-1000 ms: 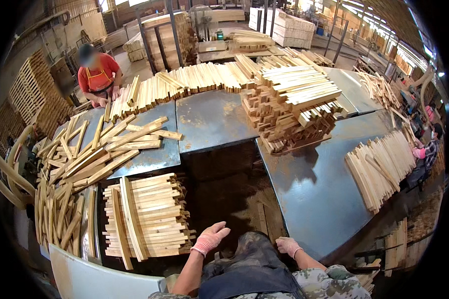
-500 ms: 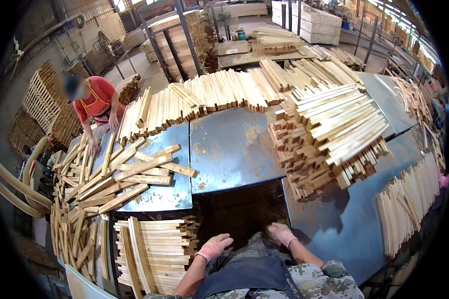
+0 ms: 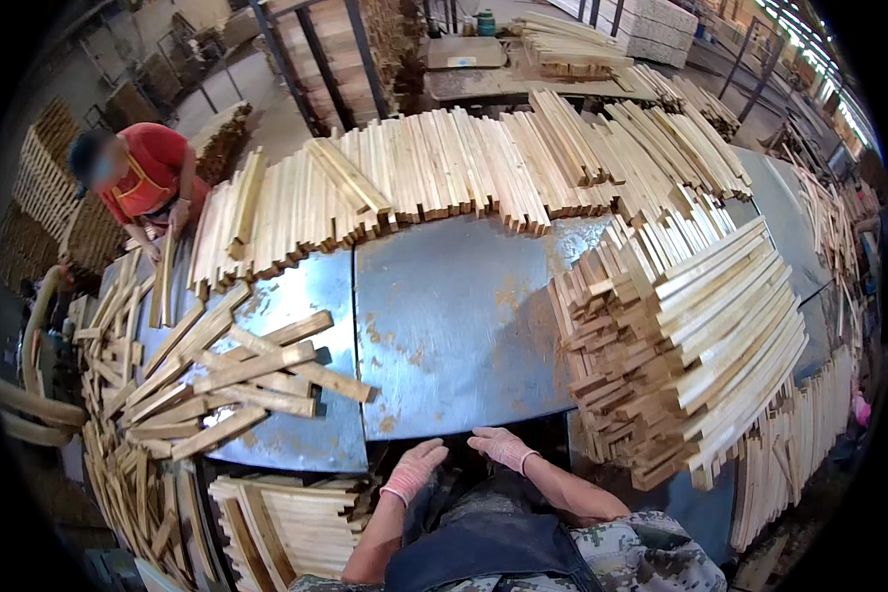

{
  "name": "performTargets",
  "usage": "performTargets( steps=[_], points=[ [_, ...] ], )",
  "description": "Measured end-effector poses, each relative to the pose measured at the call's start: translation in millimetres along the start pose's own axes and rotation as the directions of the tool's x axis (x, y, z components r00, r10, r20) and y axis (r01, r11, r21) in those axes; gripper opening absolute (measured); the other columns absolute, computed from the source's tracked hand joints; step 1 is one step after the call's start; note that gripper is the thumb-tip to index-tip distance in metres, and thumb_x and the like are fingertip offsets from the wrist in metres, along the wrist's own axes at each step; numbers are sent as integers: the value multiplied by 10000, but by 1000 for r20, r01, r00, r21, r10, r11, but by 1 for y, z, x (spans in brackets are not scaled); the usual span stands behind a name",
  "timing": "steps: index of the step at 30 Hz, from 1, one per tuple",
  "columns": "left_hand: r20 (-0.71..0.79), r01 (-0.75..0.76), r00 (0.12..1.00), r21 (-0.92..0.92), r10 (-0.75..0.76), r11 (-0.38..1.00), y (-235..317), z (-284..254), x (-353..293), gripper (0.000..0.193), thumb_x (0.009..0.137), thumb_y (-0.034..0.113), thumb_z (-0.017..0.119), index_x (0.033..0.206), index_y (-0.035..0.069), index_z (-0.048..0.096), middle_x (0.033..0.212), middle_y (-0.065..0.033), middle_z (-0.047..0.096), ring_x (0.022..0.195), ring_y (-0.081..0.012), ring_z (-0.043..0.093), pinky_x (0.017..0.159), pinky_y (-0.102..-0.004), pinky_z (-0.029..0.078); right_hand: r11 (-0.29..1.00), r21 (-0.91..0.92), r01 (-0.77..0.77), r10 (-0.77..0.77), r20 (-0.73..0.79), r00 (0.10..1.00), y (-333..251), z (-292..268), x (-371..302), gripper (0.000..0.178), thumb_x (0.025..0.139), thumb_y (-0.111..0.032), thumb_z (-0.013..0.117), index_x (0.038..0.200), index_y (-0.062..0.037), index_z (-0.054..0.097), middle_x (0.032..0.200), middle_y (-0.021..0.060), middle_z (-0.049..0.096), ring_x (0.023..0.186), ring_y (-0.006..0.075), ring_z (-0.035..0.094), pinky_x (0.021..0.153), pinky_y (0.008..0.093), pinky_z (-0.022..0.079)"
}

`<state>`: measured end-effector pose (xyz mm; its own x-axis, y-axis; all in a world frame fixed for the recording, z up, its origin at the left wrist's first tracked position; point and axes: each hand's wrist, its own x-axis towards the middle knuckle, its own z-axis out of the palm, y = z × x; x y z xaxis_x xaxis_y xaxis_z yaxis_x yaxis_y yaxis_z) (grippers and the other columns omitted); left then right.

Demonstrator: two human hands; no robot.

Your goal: The person gathers small wooden slats from a metal table and places them onto a moving conveyor belt. They repeatedly pick up handfuls of the slats, align them, and feed them into the machine, while other workers are visible in the background.

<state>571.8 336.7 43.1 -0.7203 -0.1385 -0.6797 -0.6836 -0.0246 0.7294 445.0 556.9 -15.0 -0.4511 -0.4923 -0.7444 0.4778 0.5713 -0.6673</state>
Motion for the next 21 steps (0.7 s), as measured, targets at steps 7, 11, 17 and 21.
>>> performTargets(
  steps=[7,11,17,21],
  points=[
    [-385,-146,901,165,200,975,110,-146,197,752,963,441,780,1479,-73,593,1364,-254,711,1267,-370,672,1100,-421,502,969,-176,173,-204,-179,962,-111,-77,148,631,1025,-369,728,1510,7,582,1349,184,720,1257,294,663,1088,396,504],
    [-616,-109,741,281,266,954,166,-238,306,887,954,426,788,1612,-54,438,1535,-294,587,1396,-391,594,1174,-441,453,914,-406,11,-153,-319,935,-270,-141,198,923,999,-457,728,1684,9,319,1595,294,536,1497,403,505,1245,444,392],
    [-686,-133,660,295,306,946,219,-313,415,892,895,384,836,1593,-31,468,1555,-274,581,1446,-403,560,1209,-428,438,803,-586,111,-523,-602,604,-349,-220,325,992,894,-355,807,1692,-61,297,1622,290,476,1463,467,502,1224,474,426],
    [-621,45,782,156,63,987,263,-304,421,857,859,375,859,1545,-23,533,1438,-256,674,1347,-370,647,1155,-412,488,843,-506,-182,-308,-733,606,-388,-235,353,956,943,-349,751,1710,-81,246,1570,279,514,1416,440,553,1179,480,471]
  ],
)
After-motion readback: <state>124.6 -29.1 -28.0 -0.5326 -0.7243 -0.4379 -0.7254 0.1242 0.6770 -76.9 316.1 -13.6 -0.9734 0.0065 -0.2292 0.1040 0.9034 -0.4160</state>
